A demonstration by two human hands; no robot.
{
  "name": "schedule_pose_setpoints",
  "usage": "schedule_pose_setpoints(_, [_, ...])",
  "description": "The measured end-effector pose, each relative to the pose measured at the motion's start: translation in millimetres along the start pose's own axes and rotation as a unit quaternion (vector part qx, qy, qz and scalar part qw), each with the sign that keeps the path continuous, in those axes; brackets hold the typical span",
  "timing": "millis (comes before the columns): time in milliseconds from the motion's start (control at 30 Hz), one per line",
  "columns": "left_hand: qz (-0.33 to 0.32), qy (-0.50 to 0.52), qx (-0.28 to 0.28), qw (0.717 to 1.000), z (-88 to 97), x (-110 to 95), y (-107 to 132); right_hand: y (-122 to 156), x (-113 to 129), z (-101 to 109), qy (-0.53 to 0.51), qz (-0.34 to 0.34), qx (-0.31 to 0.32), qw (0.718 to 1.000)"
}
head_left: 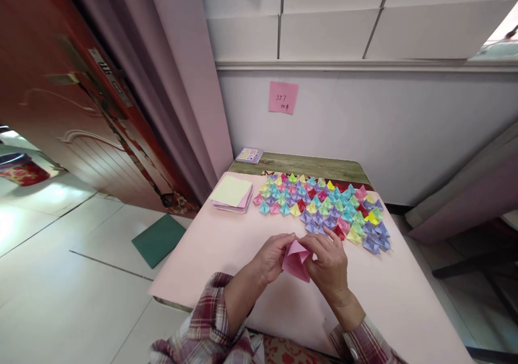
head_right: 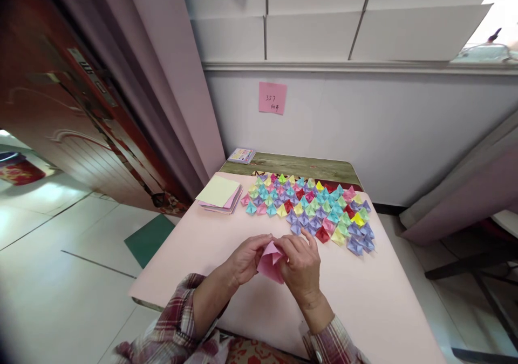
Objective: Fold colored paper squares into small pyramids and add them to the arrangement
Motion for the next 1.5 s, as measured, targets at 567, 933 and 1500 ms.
schedule_pose_setpoints(567, [-0.020, -0.027, -0.023, 0.999, -9.8, -0.5, 9.6, -1.9, 5.9, 7.2, 0.031, -0.025, -0.007, 0.999])
schedule_pose_setpoints(933, [-0.009, -0.095, -0.047, 0.994, -12.4, 1.0, 15.1, 7.4, -24.6, -4.4, -0.112, -0.191, -0.013, 0.975])
schedule_pose_setpoints(1500, [-0.056, -0.073, -0.003, 0.996, -19.1, -11.9, 13.3, 2.0, -2.3, 6.9, -0.043, -0.047, -0.017, 0.998])
Point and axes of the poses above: each hand's wrist, its own y-axis away from the middle knuckle, its own z-axis out of the back of the hand, x = y × z, the point moved 7 cm from there along -y, towards the middle knuckle, and after that the axes turned 8 degrees about x, right-handed, at the moved point
